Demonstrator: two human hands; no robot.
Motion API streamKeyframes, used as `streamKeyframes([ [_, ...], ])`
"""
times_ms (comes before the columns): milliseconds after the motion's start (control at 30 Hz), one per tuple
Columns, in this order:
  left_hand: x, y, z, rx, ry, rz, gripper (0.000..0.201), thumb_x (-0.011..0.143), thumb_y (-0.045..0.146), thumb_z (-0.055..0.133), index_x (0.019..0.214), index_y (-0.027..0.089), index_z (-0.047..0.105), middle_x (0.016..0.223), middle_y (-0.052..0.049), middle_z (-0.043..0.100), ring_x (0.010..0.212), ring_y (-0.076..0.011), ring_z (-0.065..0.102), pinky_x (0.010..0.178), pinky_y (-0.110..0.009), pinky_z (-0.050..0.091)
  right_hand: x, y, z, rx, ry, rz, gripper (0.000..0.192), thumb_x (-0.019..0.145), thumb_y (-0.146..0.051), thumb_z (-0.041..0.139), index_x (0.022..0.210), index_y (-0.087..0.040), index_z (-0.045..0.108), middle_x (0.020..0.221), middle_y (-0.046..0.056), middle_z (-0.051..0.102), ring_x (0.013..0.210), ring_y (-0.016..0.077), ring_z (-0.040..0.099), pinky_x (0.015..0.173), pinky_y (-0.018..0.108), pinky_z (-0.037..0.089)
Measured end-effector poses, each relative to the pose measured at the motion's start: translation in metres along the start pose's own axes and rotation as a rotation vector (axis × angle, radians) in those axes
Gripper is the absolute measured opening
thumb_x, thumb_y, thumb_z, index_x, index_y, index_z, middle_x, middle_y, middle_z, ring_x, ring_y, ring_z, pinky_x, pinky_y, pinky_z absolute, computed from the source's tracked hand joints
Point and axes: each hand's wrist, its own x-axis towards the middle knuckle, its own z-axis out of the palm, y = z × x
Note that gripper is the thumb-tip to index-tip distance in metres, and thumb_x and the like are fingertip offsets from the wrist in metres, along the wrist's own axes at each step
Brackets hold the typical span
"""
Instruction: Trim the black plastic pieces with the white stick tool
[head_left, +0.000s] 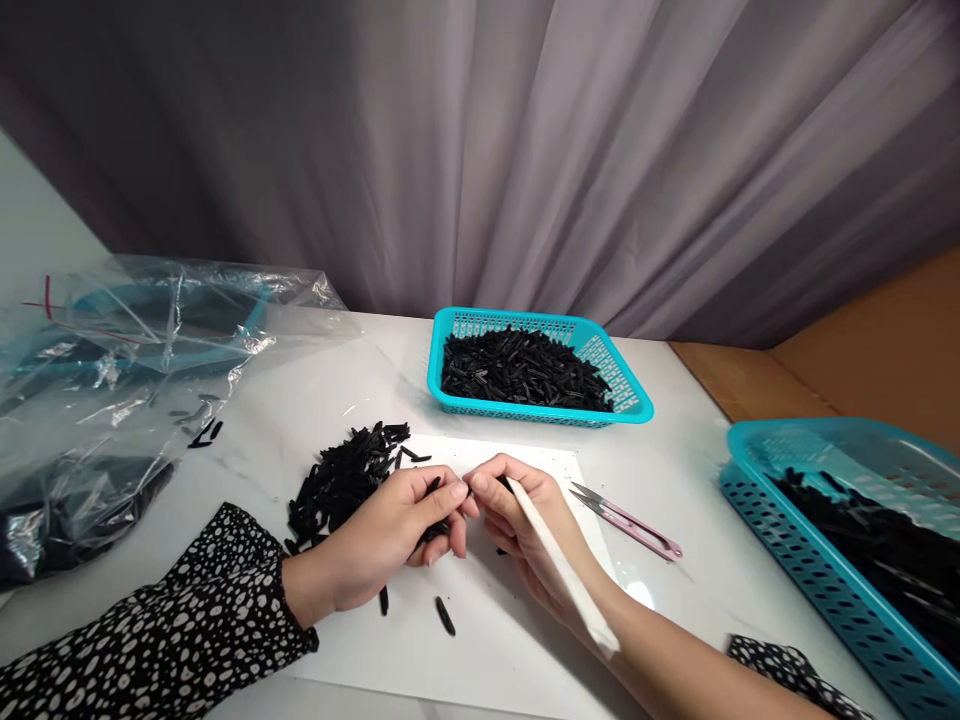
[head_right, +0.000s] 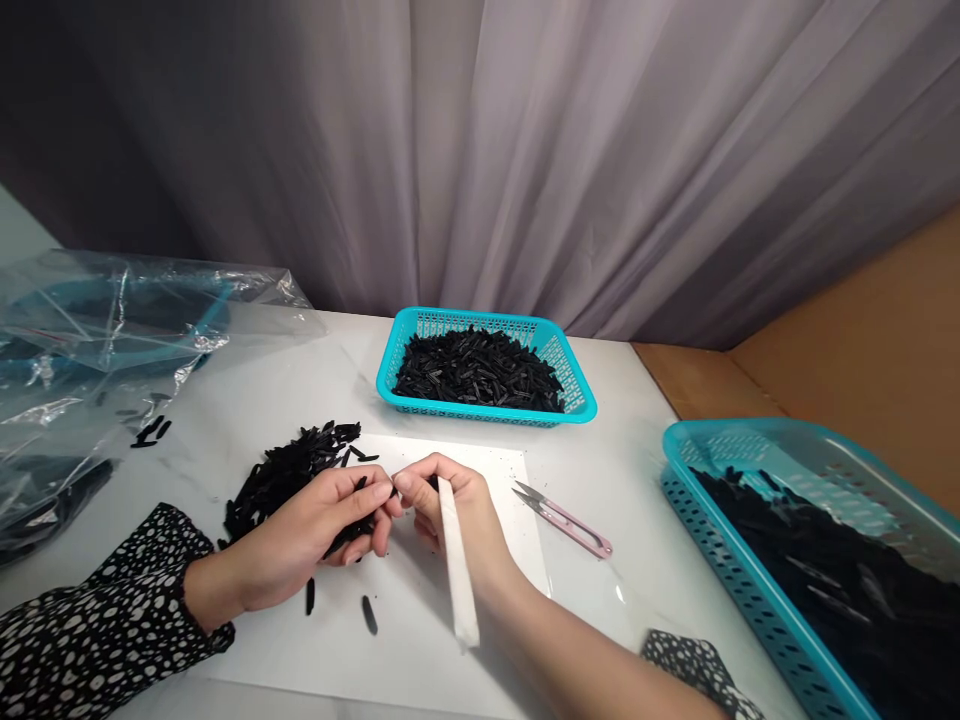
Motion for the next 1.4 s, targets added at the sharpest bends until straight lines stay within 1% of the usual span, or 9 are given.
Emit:
streamKeyframes([
  [167, 0.001, -0.001, 0.0, 0.135, -0.005, 0.063, 0.035, 0.088, 0.048, 0.057, 0.075, 0.016, 0.053, 0.065, 0.001, 0.059, 0.049, -0.0062, 0.04, 0.046, -0.022, 0.025, -0.001, 0.0, 0.001, -0.033, -0.008, -0.002, 0.043, 0.069, -0.049, 0.083, 0.063, -0.015, 0.057, 0.045, -0.006, 0.046, 0.04, 0.0029, 0.021, 0.039, 0.019, 0.013],
  [333, -0.002, 0.004, 0.001, 0.102, -0.013, 0.01, 0.015, 0.082, 0.03, 0.061, 0.087, 0.016, 0.057, 0.066, 0.001, 0.06, 0.05, -0.0066, 0.038, 0.047, -0.023, 0.022, -0.004, -0.008, 0.005, 0.098, 0.051, 0.036, 0.039, 0.068, -0.046, 0.084, 0.07, -0.014, 0.063, 0.054, -0.005, 0.048, 0.043, 0.0017, 0.018, 0.038, 0.018, 0.01],
  [500, -0.002, 0.005, 0.0, -0.097, 0.009, -0.087, 0.023, 0.087, 0.033, 0.055, 0.099, 0.014, 0.059, 0.073, -0.002, 0.061, 0.054, -0.007, 0.041, 0.052, -0.022, 0.022, 0.001, -0.008, -0.001, 0.168, 0.031, 0.007, 0.036, 0.067, -0.044, 0.086, 0.083, -0.014, 0.071, 0.062, -0.003, 0.05, 0.045, 0.0023, 0.023, 0.036, 0.016, 0.01],
  [667, -0.001, 0.003, -0.002, -0.146, 0.007, -0.015, 0.033, 0.088, 0.039, 0.061, 0.112, 0.017, 0.054, 0.079, -0.002, 0.061, 0.056, -0.0075, 0.042, 0.05, -0.023, 0.022, 0.003, -0.007, -0.003, 0.166, 0.008, -0.014, 0.034, 0.068, -0.043, 0.086, 0.082, -0.015, 0.073, 0.06, -0.004, 0.048, 0.044, 0.0016, 0.023, 0.036, 0.016, 0.011],
  [767, -0.001, 0.004, -0.002, -0.133, 0.045, -0.01, 0.028, 0.088, 0.038, 0.063, 0.104, 0.018, 0.053, 0.08, -0.002, 0.063, 0.057, -0.0069, 0.042, 0.053, -0.022, 0.026, 0.002, -0.008, -0.003, 0.154, 0.006, -0.014, 0.035, 0.067, -0.044, 0.085, 0.083, -0.016, 0.074, 0.059, -0.004, 0.048, 0.044, 0.0018, 0.024, 0.036, 0.015, 0.012],
  [867, 0.0, 0.005, -0.003, -0.14, 0.05, -0.019, 0.029, 0.086, 0.041, 0.067, 0.096, 0.018, 0.053, 0.078, -0.002, 0.064, 0.056, -0.0056, 0.04, 0.052, -0.02, 0.024, 0.001, -0.008, -0.003, 0.141, 0.017, -0.016, 0.037, 0.066, -0.045, 0.086, 0.084, -0.015, 0.073, 0.061, -0.004, 0.049, 0.044, 0.0022, 0.025, 0.036, 0.016, 0.013],
  [1133, 0.0, 0.002, -0.006, -0.235, 0.002, 0.002, 0.034, 0.084, 0.045, 0.069, 0.1, 0.02, 0.051, 0.067, 0.002, 0.06, 0.051, -0.0054, 0.04, 0.048, -0.02, 0.018, 0.001, -0.008, 0.0, 0.137, -0.043, 0.011, 0.034, 0.083, -0.049, 0.067, 0.078, -0.017, 0.061, 0.063, -0.001, 0.057, 0.041, 0.0048, 0.03, 0.032, 0.017, 0.014],
  [1300, 0.0, 0.003, -0.004, -0.239, -0.006, 0.023, 0.031, 0.086, 0.044, 0.067, 0.096, 0.021, 0.048, 0.063, 0.004, 0.057, 0.049, -0.0061, 0.039, 0.047, -0.021, 0.016, -0.004, -0.007, 0.007, -0.012, -0.076, 0.021, 0.04, 0.078, -0.053, 0.073, 0.086, -0.015, 0.064, 0.062, 0.0, 0.059, 0.045, 0.0053, 0.027, 0.036, 0.017, 0.011],
  [1400, 0.0, 0.001, -0.002, -0.229, -0.009, 0.01, 0.032, 0.087, 0.046, 0.065, 0.092, 0.021, 0.045, 0.062, 0.004, 0.058, 0.047, -0.0058, 0.038, 0.046, -0.021, 0.016, -0.005, -0.004, 0.007, -0.025, -0.107, 0.017, 0.038, 0.076, -0.05, 0.076, 0.078, -0.016, 0.06, 0.055, -0.001, 0.058, 0.044, 0.0051, 0.024, 0.038, 0.019, 0.01],
])
